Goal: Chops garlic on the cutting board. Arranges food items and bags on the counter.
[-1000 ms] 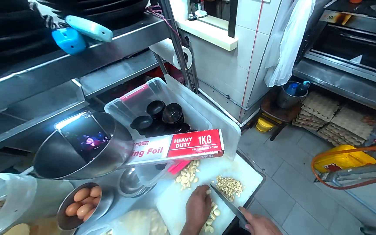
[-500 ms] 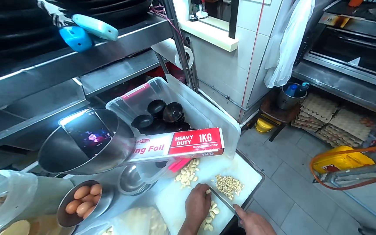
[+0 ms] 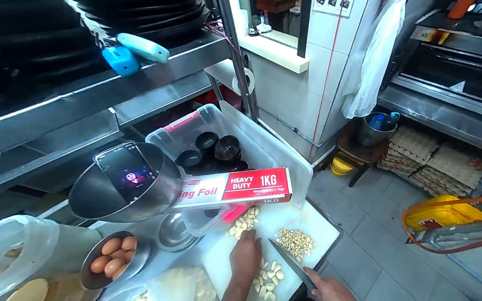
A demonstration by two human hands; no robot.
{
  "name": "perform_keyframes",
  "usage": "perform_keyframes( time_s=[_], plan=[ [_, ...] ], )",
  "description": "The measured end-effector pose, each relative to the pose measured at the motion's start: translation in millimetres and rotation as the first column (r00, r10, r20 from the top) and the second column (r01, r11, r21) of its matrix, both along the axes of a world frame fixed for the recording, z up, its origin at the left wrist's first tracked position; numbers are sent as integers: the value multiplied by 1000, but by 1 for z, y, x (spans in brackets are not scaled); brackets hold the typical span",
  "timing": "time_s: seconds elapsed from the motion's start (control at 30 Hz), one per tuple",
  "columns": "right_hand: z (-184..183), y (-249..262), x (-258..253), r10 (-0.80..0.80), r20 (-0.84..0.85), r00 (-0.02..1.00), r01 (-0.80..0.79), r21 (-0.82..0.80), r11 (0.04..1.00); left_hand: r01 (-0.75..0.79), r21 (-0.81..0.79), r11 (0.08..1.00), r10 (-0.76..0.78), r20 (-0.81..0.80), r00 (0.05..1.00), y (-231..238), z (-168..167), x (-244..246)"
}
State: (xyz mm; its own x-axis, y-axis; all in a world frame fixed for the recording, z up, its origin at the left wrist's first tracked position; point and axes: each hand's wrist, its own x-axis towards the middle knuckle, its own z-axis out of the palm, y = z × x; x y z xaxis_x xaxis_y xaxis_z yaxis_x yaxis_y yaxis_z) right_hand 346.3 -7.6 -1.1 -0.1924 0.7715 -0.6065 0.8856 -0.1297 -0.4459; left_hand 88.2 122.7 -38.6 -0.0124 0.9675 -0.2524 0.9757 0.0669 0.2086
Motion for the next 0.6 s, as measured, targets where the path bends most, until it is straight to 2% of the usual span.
perform_keyframes(
  time_s=[0.1,0.2,0.27,0.33,0.47,0.6],
  plan=[
    [-1,2,4,-8,4,1000,8,-5,1000,78,-35,996,-76,41,996,-6,-3,5],
    [-1,-2,6,-12,3,1000,12,-25,1000,221,63,973,-230,228,946,-21,-18,-2],
    [-1,-4,6,-17,-8,1000,17,-27,999,223,196,955,-279,340,898,-27,-30,-9],
    [-1,-5,5,-21,-10,1000,21,-36,999,149,224,963,-232,410,882,-31,-33,-12],
    [7,-4,0,3,53,999,-3,-9,1000,58,132,990,-100,333,937,-31,-30,-8],
    [21,0,-6,51,94,994,-53,12,999,112,81,990,-128,249,960,-28,-28,-1]
  ],
)
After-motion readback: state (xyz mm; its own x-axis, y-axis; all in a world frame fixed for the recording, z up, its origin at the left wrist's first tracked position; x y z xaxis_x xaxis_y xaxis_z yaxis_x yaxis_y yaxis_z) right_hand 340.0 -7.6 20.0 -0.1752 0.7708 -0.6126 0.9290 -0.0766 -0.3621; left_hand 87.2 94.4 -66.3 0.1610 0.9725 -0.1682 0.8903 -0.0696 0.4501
